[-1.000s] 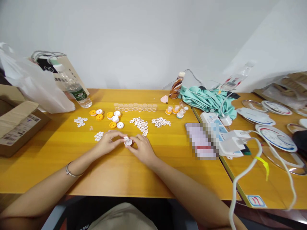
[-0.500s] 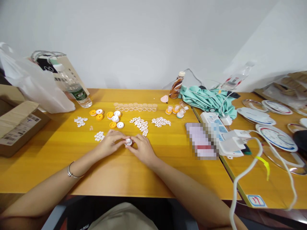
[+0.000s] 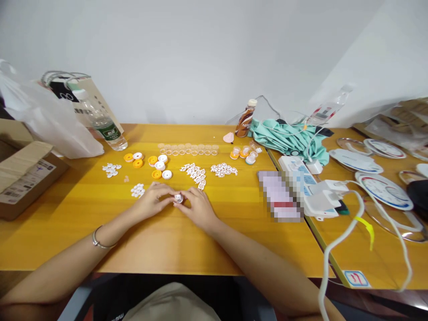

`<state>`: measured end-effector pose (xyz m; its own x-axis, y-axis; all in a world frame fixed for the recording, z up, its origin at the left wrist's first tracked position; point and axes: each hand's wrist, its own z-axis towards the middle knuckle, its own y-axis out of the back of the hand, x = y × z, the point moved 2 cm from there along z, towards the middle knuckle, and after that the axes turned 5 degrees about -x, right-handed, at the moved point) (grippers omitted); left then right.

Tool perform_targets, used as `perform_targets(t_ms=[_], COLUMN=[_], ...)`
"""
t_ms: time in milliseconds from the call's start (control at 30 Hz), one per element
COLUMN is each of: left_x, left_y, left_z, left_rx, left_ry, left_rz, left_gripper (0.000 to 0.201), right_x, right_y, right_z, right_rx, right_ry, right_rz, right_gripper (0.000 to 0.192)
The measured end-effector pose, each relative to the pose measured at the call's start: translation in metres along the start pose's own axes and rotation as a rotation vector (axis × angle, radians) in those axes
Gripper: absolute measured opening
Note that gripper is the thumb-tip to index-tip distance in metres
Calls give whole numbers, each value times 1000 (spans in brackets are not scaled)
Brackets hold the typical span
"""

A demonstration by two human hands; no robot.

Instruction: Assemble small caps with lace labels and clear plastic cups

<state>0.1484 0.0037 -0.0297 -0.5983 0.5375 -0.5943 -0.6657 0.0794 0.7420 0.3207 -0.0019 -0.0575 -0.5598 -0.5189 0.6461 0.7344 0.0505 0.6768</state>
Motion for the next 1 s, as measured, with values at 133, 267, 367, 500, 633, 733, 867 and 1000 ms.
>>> perform_targets(t_ms=[133,267,367,500,633,733,867,1000], left_x=[3,6,5,2,-1,-2,-1,-2], left_y=[3,4,3,3,4,4,3,3], left_z=[1,2,1,0,0,0,-1,-1], left_rx=[-54,-54,-19,-21,-6,-5,7,4], left_ry=[61,57,40,1,-62,-95,-107,-88], left_rz=[-118,-86,-43,11,78,113,129,103], left_gripper=[15,15,15,15,14,11,10,9], right_x=[0,0,0,0,0,0,-1,-2], right_y=[0,0,0,0,0,0,-1,-2], right_z=[0,0,0,0,-1,0,0,1], right_rx=[9,5,11,8,-2,2,8,12], right_ry=[-13,-18,-20,-17,-13,-13,-7,-5], right_rz=[-2,2,1,2,9,17,20,23], right_gripper=[23,24,26,27,26,26,25,27])
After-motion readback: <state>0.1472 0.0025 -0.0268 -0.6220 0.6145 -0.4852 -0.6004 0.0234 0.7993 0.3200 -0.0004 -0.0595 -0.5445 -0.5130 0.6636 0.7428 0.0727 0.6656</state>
